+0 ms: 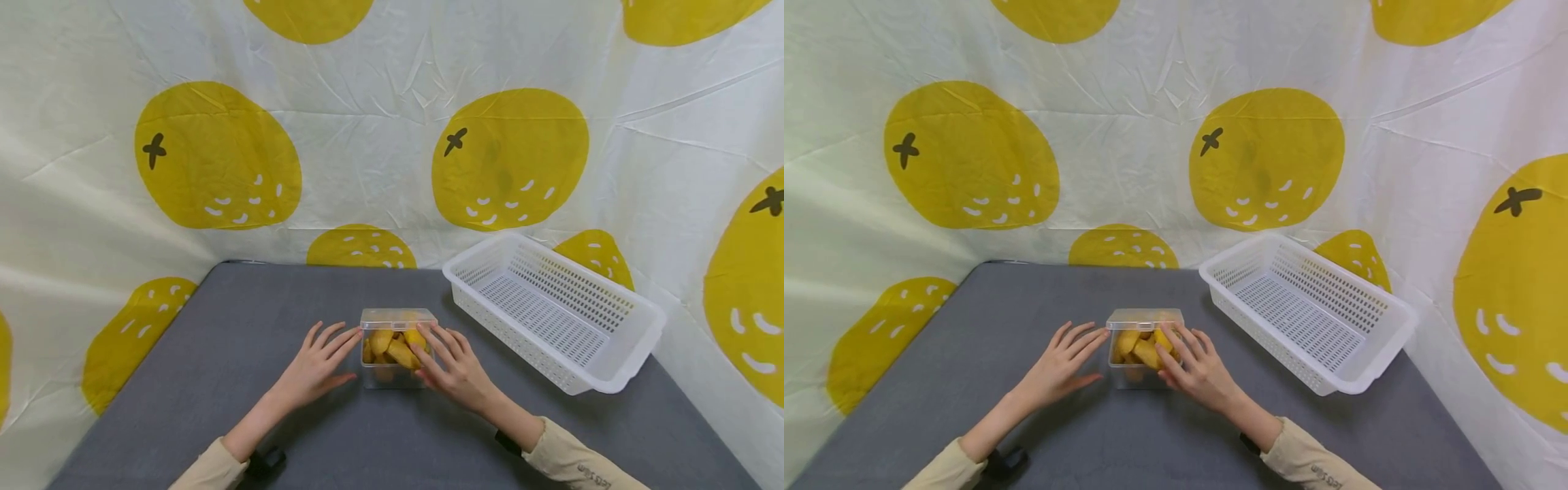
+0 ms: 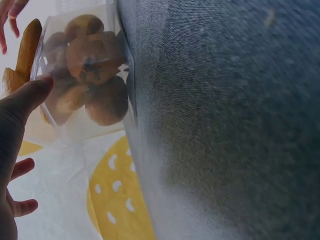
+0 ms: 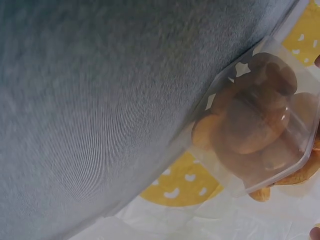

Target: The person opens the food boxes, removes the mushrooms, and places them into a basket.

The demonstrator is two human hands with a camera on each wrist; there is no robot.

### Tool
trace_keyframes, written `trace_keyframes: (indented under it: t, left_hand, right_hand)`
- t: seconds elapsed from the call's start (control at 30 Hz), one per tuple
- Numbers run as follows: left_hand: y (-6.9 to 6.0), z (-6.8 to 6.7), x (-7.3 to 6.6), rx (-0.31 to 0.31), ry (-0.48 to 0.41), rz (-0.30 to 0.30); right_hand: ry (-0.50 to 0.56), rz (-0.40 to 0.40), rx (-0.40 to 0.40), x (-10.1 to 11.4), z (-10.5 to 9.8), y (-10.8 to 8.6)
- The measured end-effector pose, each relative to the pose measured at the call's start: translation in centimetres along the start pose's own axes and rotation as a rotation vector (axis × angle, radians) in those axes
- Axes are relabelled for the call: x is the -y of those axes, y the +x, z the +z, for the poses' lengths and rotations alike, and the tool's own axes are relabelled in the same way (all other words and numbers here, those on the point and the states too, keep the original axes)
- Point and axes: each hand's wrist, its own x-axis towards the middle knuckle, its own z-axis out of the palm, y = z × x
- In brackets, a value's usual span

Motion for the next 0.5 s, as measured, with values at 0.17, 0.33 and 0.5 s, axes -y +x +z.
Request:
trace_keyframes:
  t: [0.17, 0.33, 0.5]
  left_hand:
    - [0.5, -0.1, -0.2, 0.019, 0.02, -0.011]
    - [0.9, 0.2, -0.1, 0.007, 0.057, -0.015]
    - [1.4, 0.6, 0.1, 0.007, 0.068, -0.031]
  right_hand:
    - [-0.005, 0.005, -0.006, 0.4, 0.0, 0.1]
    - [0.001, 0.001, 0.008, 0.8, 0.1, 0.2]
    - [-0.015, 0.004, 0.038, 1.1, 0.3, 0.2]
